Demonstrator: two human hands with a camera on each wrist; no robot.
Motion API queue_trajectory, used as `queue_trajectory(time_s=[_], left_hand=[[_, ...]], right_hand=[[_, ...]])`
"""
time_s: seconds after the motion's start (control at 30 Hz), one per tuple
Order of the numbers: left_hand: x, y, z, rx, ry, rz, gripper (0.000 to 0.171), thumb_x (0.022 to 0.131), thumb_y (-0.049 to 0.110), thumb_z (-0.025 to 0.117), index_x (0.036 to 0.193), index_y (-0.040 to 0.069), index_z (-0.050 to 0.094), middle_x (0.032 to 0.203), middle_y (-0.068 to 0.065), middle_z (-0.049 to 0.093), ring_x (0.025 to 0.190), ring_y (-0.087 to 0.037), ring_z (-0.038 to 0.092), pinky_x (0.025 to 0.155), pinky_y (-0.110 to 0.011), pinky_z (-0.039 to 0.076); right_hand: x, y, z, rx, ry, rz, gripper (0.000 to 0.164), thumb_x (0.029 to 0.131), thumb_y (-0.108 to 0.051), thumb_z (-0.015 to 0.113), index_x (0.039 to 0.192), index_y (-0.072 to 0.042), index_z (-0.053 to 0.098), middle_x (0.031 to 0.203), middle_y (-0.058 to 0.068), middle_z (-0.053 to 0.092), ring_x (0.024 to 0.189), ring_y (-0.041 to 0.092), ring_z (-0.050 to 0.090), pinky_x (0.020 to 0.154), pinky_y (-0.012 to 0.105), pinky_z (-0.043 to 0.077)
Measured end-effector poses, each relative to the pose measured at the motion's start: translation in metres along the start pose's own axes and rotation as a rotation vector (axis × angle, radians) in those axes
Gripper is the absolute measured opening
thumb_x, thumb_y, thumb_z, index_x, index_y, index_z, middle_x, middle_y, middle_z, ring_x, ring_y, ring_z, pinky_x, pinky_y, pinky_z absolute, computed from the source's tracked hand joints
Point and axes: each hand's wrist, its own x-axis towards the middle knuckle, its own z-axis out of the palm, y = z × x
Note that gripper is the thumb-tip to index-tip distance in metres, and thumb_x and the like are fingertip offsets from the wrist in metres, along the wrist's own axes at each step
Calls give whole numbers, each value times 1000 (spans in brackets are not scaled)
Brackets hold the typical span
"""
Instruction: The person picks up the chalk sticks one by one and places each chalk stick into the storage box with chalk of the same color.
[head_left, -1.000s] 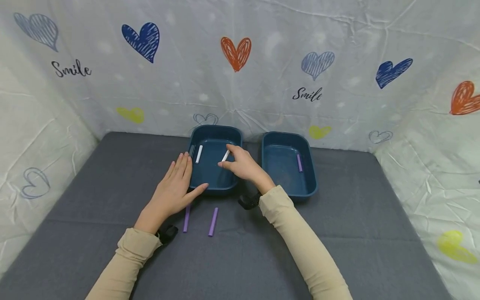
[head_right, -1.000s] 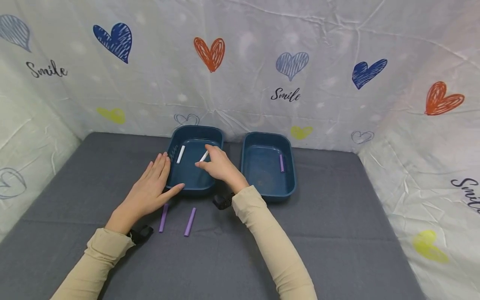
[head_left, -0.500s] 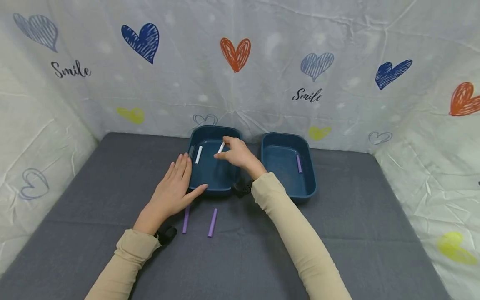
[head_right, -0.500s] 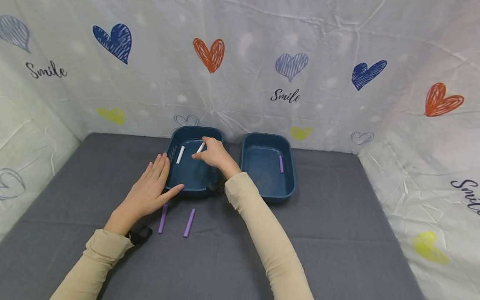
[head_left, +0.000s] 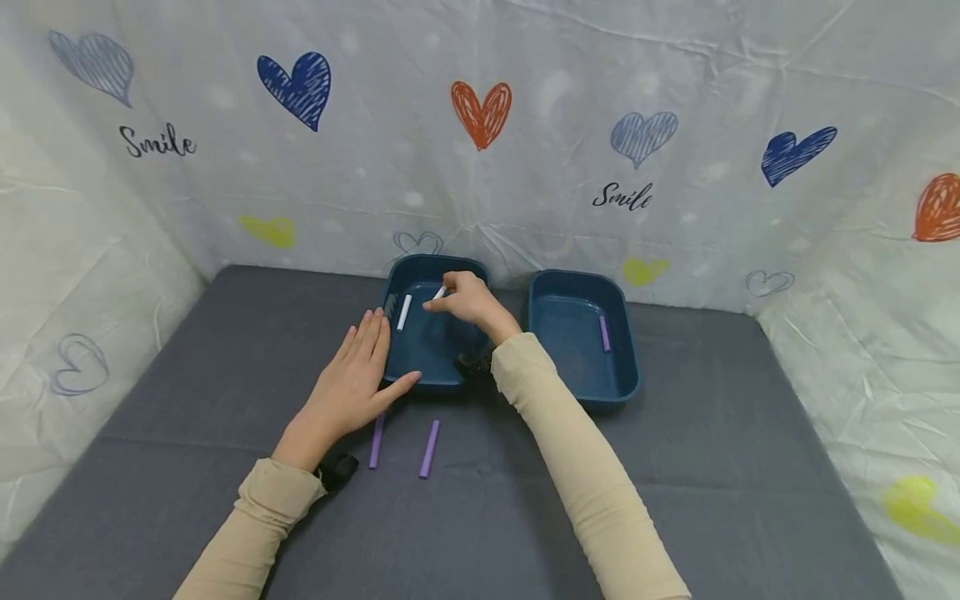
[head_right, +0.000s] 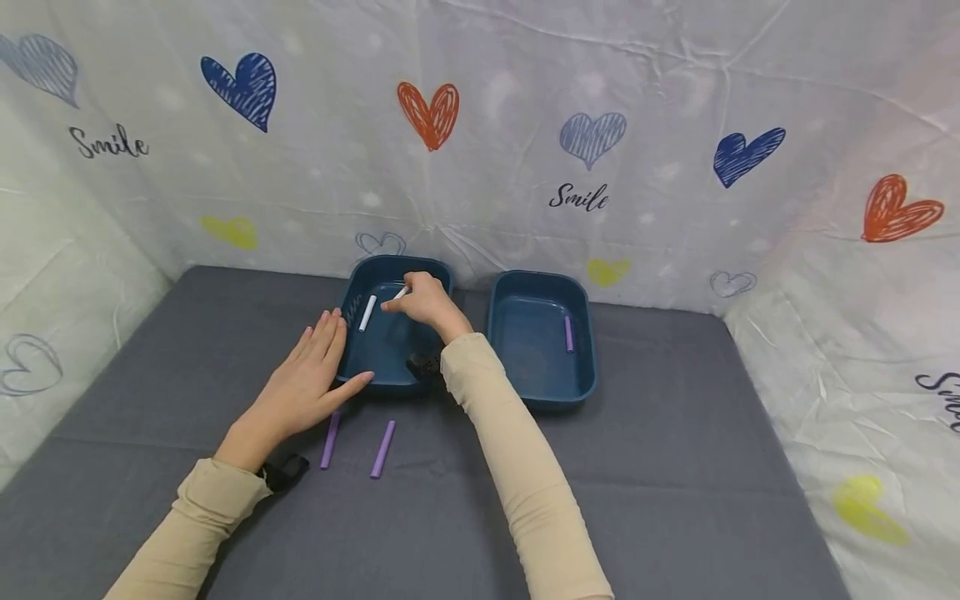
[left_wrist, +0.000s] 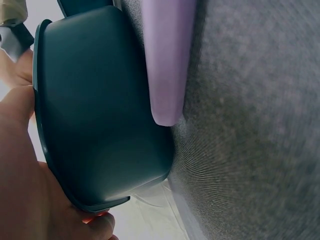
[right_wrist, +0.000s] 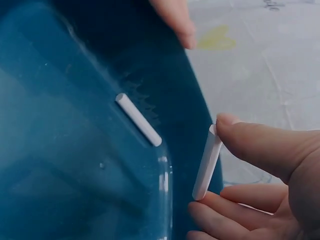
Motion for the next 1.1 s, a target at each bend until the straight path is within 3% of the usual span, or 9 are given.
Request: queue_trajectory(time_s=[0.3, 0.47, 0.77, 1.1], left_hand=[[1, 3, 3, -15, 3, 11, 99, 99, 66, 38, 155, -9, 6, 163, -23, -3, 151, -33, -6, 121, -50, 2], [0, 2, 3, -13, 7, 7, 99, 99, 66, 39, 155, -8, 6, 163, -23, -4, 151, -32, -6, 121, -49, 1], [0, 2, 3, -19, 9, 5, 99, 98, 66, 39, 155, -8, 6, 163, -22, -4, 151, -31, -6, 121, -49, 2], [-1, 3, 2, -20, -2, 0, 99, 98, 66, 40, 155, -8, 5, 163, -22, -4, 151, -31, -7, 121, -49, 2]], right_hand=[[12, 10, 8, 5, 15, 52, 69, 97, -23, 67, 153, 1, 34, 154, 17, 40, 139, 30, 41, 111, 40, 39], [20, 13, 13, -29, -26, 67, 67, 98, -22, 64, 153, 2, 33, 154, 17, 39, 139, 30, 41, 111, 41, 39], [23, 14, 17, -227, -47, 51, 68, 93, -25, 72, 151, -5, 42, 148, 12, 48, 134, 27, 47, 108, 39, 42], [26, 20, 23, -404, -64, 27, 72, 92, -29, 73, 154, -13, 40, 154, 8, 43, 142, 26, 37, 117, 44, 28]])
